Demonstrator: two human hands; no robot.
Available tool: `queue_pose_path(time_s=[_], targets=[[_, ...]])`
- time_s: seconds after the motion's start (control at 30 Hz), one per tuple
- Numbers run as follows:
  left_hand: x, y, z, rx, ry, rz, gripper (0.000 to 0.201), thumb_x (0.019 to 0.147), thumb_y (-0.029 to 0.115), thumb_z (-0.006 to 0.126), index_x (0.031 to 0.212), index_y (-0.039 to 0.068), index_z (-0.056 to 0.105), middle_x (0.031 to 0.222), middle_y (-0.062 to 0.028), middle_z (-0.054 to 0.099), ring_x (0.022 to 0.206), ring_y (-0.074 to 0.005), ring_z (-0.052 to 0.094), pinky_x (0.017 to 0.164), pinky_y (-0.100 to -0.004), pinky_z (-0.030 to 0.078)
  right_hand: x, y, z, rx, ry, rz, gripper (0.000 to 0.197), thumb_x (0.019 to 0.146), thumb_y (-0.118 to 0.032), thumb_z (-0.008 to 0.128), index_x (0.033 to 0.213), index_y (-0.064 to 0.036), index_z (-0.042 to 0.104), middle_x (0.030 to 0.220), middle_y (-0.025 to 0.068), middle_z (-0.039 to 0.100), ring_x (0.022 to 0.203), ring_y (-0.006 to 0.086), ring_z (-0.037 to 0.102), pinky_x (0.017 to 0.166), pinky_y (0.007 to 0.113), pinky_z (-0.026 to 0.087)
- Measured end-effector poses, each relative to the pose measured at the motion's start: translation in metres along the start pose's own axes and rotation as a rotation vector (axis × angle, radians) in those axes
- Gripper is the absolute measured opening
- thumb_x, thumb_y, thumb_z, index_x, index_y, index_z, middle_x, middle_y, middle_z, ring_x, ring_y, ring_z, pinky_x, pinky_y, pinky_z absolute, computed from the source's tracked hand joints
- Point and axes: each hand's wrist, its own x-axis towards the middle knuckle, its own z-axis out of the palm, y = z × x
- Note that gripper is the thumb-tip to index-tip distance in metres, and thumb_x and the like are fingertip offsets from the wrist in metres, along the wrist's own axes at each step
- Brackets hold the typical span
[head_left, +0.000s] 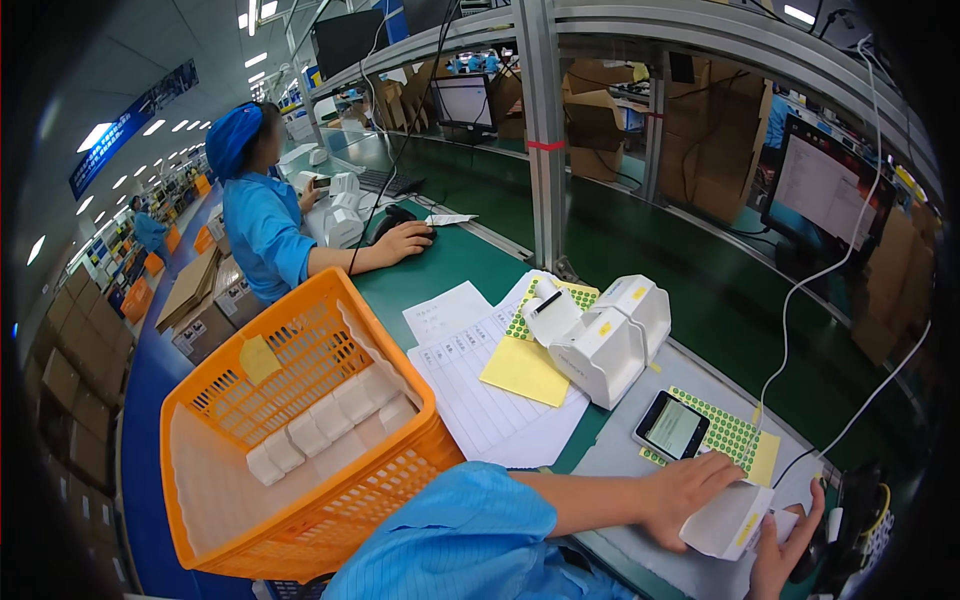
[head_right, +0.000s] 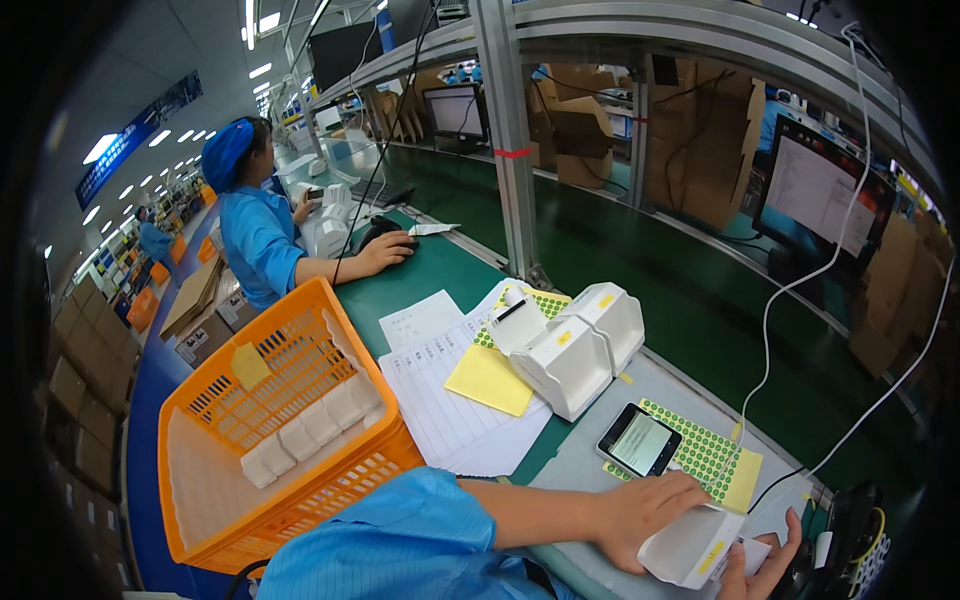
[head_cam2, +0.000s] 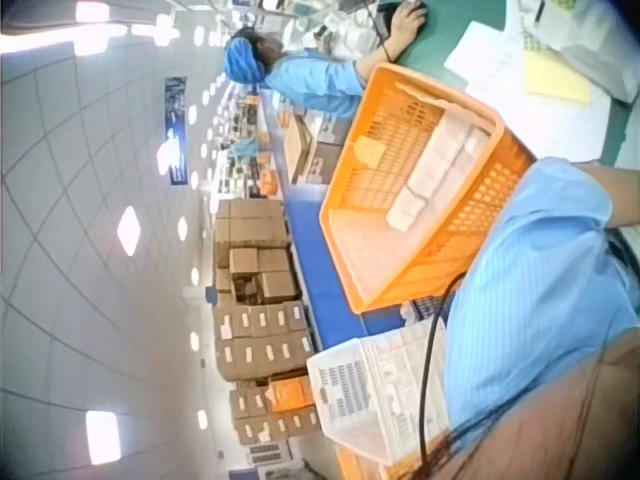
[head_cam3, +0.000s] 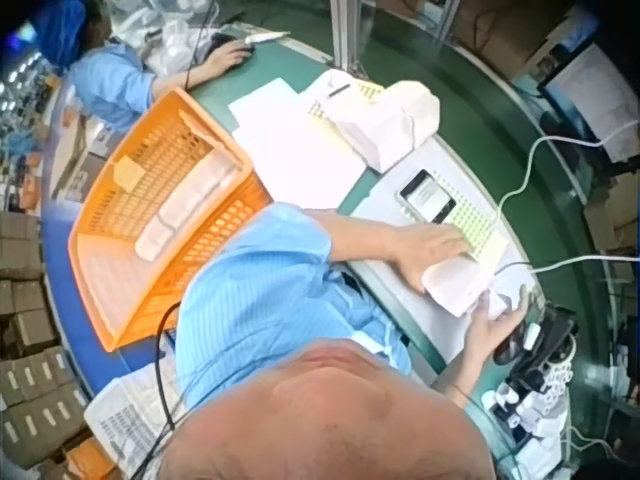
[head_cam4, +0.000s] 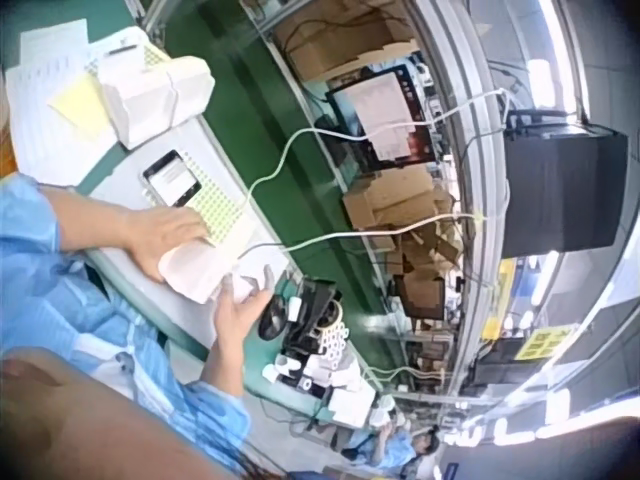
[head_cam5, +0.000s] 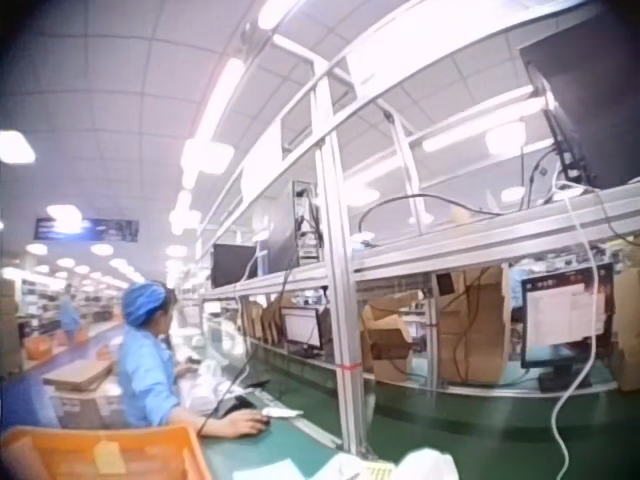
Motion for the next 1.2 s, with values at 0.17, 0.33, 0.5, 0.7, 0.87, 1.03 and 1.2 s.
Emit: queue_pose_path(time_s=[0.17, 0.33, 0.5, 0.7, 0.87, 1.03, 1.2], targets=[[0.005, -0.003, -0.006, -0.043, -0.054, 0.032, 0.101, 0.038, 0.023, 0.078, 0.123, -0.005, 0.029, 0.118, -0.0251, 0.037, 0.112, -0.04, 0.038, 0.098, -0.0413, 0.033, 0.004, 0.034, 0.007, 0.435, -0.004, -0.004, 0.058, 0.078, -0.002, 0.056, 0.131, -0.0046, 0.033, 0.075, -0.0009, 0.047, 0.062, 0.0059, 0.039, 0.059, 0.018, 0.033], [0.004, -0.003, -0.008, -0.007, 0.004, 0.064, 0.096, 0.041, 0.02, 0.077, 0.121, -0.007, 0.031, 0.114, -0.0246, 0.039, 0.108, -0.0389, 0.041, 0.093, -0.0413, 0.037, 0.009, 0.034, -0.007, 0.511, -0.082, 0.302, 0.066, 0.075, 0.009, 0.059, 0.133, -0.0087, 0.033, 0.114, 0.0145, 0.041, 0.096, 0.023, 0.045, 0.077, 0.033, 0.046], [0.011, -0.007, -0.001, -0.052, -0.019, 0.042, 0.098, 0.035, 0.02, 0.077, 0.118, -0.004, 0.031, 0.111, -0.022, 0.039, 0.107, -0.0372, 0.041, 0.091, -0.0404, 0.038, 0.007, 0.036, -0.015, 0.634, -0.079, 0.349, 0.062, 0.079, 0.01, 0.055, 0.133, -0.0092, 0.034, 0.126, 0.0176, 0.034, 0.107, 0.03, 0.043, 0.084, 0.04, 0.046], [0.008, -0.011, 0.007, 0.008, 0.052, 0.163, 0.099, 0.03, 0.021, 0.076, 0.115, -0.005, 0.033, 0.106, -0.021, 0.039, 0.099, -0.0365, 0.043, 0.082, -0.0386, 0.041, 0.01, 0.045, -0.026, 0.473, -0.083, 0.407, 0.058, 0.077, 0.006, 0.058, 0.13, -0.0075, 0.038, 0.126, 0.0172, 0.036, 0.107, 0.0296, 0.043, 0.087, 0.04, 0.043], [0.006, -0.014, 0.009, 0.021, 0.065, 0.177, 0.098, 0.029, 0.021, 0.075, 0.113, -0.006, 0.034, 0.103, -0.0218, 0.04, 0.096, -0.0368, 0.043, 0.079, -0.0385, 0.042, 0.001, 0.012, -0.012, 0.237, -0.174, 0.262, 0.062, 0.074, -0.002, 0.065, 0.13, -0.0043, 0.038, 0.127, 0.0178, 0.039, 0.115, 0.0283, 0.039, 0.097, 0.041, 0.034], [0.008, -0.006, 0.008, 0.056, 0.066, 0.183, 0.095, 0.029, 0.022, 0.073, 0.112, -0.006, 0.035, 0.101, -0.0212, 0.04, 0.094, -0.0356, 0.043, 0.076, -0.0379, 0.042, -0.009, -0.001, -0.002, -0.02, -0.013, -0.009, 0.062, 0.076, -0.013, 0.068, 0.129, -0.0012, 0.038, 0.129, 0.0185, 0.04, 0.115, 0.0298, 0.04, 0.098, 0.039, 0.033], [0.005, -0.006, 0.006, 0.03, 0.041, 0.188, 0.089, 0.043, 0.043, 0.07, 0.11, -0.005, 0.037, 0.098, -0.0209, 0.039, 0.089, -0.0362, 0.043, 0.072, -0.0408, 0.039, -0.011, 0.001, -0.011, -0.182, -0.111, 0.02, 0.059, 0.079, -0.017, 0.066, 0.128, -0.0002, 0.038, 0.123, 0.0207, 0.044, 0.111, 0.0309, 0.044, 0.094, 0.04, 0.036]])
